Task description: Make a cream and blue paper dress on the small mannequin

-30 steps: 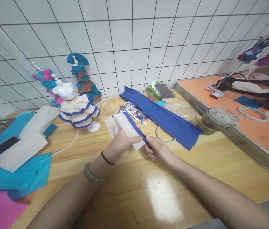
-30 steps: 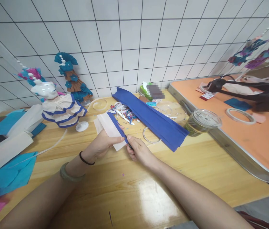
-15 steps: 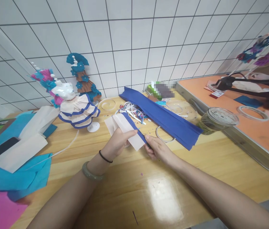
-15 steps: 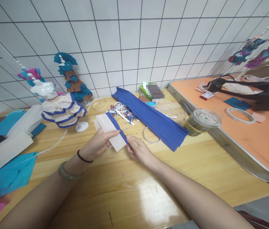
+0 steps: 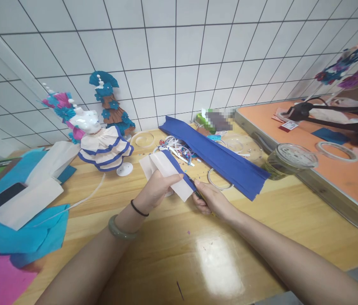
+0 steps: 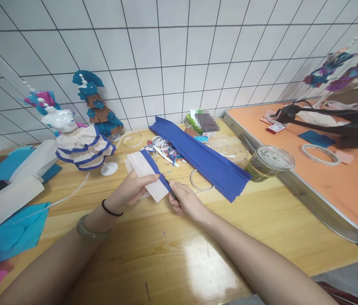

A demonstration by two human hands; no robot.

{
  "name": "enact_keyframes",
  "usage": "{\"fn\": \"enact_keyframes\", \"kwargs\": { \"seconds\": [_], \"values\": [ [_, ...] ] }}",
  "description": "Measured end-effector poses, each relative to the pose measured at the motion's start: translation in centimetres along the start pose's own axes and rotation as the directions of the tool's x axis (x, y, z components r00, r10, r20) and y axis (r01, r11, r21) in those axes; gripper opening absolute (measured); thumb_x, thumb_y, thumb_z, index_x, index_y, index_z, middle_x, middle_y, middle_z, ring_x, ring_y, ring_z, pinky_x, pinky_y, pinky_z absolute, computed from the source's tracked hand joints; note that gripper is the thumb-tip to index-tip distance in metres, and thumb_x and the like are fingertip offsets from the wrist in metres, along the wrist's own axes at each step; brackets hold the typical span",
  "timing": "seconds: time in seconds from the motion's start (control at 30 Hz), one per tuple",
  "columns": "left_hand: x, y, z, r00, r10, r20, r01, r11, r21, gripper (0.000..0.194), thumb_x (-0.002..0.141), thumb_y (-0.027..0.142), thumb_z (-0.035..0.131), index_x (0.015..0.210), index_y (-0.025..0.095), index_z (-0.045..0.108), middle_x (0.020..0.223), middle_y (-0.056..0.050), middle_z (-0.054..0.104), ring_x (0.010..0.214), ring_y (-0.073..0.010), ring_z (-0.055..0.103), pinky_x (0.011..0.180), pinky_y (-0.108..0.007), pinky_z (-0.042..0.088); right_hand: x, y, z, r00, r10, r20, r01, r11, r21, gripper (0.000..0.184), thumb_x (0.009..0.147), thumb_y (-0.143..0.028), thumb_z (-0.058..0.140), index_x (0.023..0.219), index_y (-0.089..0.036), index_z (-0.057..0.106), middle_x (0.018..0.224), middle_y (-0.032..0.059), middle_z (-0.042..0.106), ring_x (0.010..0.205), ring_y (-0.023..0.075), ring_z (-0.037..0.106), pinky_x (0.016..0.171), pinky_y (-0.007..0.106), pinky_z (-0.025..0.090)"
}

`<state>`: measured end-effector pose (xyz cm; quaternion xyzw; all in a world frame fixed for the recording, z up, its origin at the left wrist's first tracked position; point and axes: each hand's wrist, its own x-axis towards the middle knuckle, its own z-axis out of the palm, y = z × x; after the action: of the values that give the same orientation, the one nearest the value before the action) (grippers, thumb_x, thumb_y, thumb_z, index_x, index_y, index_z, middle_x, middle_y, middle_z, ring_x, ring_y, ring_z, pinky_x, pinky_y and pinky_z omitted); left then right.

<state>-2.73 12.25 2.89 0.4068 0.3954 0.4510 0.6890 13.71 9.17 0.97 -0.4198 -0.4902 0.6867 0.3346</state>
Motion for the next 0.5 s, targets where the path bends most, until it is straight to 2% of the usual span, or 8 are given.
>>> {"fn": "enact_keyframes", "kwargs": {
  "seconds": [0.23, 0.4, 0.5],
  "values": [
    [0.03, 0.34, -0.01, 1.0, 0.01, -0.019, -0.01, 1.0, -0.008, 0.03, 0.065, 0.019, 0.07, 0.093, 0.014, 0.06, 0.09, -0.007, 0.067, 0.082, -0.0208, 0.062, 0.075, -0.035, 0.049, 0.01, -0.17, 0.03, 1.0, 0.017, -0.015, -0.016, 1.0, 0.025, 0.043, 0.085, -0.056, 0.038, 0.067, -0.018, 0.046, 0.044, -0.0093, 0.032, 0.031, 0.0056, 0.027, 0.032, 0.018, 0.021],
    [-0.11, 0.3, 0.17, 1.0, 0.003, 0.027, -0.003, 1.0, 0.006, 0.034, 0.064, 0.018, 0.071, 0.096, 0.014, 0.06, 0.091, -0.006, 0.066, 0.086, -0.0219, 0.061, 0.08, -0.038, 0.049, -0.08, -0.16, -0.05, 0.999, -0.027, 0.032, 0.029, 0.998, -0.053, 0.054, 0.087, -0.057, 0.032, 0.049, -0.018, 0.036, 0.039, -0.0072, 0.031, 0.031, 0.0053, 0.03, 0.033, 0.018, 0.021],
    [-0.15, 0.01, 0.22, 0.999, -0.03, 0.012, 0.029, 0.998, 0.059, 0.031, 0.063, 0.02, 0.071, 0.092, 0.015, 0.06, 0.089, -0.006, 0.066, 0.083, -0.0219, 0.062, 0.078, -0.039, 0.049, -0.09, -0.06, -0.07, 0.999, -0.033, 0.029, 0.034, 0.998, -0.049, 0.054, 0.087, -0.057, 0.033, 0.049, -0.018, 0.036, 0.04, -0.0074, 0.031, 0.031, 0.005, 0.03, 0.033, 0.018, 0.022]
  ]
}}
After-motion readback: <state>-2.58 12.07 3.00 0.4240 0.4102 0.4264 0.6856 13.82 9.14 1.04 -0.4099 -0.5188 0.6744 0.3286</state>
